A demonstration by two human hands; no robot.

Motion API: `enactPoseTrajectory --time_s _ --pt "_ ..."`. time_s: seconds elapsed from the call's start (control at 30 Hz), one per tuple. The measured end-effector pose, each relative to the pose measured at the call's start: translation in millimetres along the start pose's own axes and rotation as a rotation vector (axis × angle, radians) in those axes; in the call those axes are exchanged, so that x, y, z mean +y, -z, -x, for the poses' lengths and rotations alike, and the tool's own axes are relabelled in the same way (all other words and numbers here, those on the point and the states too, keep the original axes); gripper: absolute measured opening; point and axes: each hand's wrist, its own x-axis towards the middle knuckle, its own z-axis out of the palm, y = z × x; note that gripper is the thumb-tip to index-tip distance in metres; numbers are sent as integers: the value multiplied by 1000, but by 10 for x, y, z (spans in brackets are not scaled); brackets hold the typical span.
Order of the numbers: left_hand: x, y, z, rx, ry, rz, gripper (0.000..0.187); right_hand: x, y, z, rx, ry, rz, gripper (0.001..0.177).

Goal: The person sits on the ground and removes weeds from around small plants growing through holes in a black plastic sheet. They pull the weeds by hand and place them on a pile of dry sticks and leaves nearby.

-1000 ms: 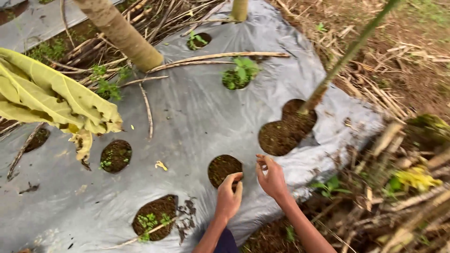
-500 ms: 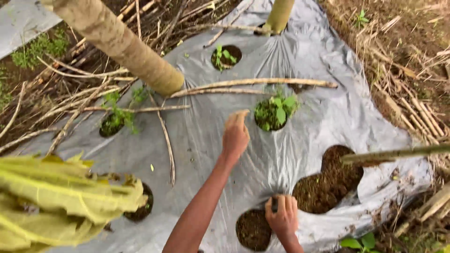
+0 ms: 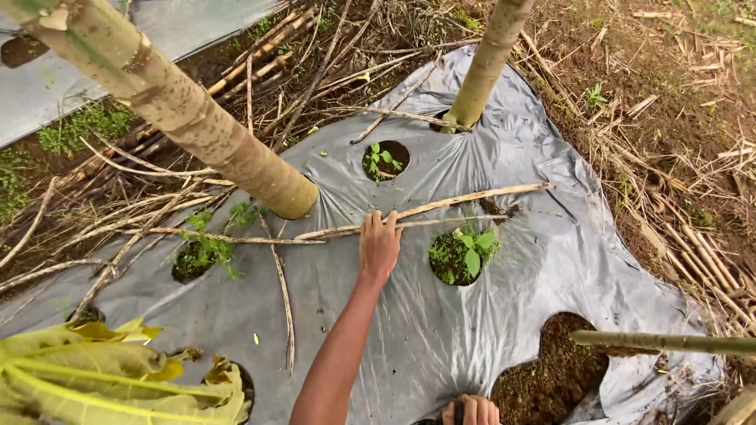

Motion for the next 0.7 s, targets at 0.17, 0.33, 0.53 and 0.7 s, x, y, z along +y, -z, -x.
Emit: enactPoseTrajectory --time_s 0.17,0.33,0.53,0.7 --pt "124 231 325 39 -57 -16 15 -266 326 -251 -103 -31 -2 20" --pt "393 259 1021 -135 -20 34 24 -381 666 -416 -268 22 -5 15" --pt "1041 998 1906 -389 337 373 38 -412 1013 -600 -197 151 -193 13" --pt "1477 1907 2595 -711 400 576 63 -286 1502 -957 -467 -505 -627 20"
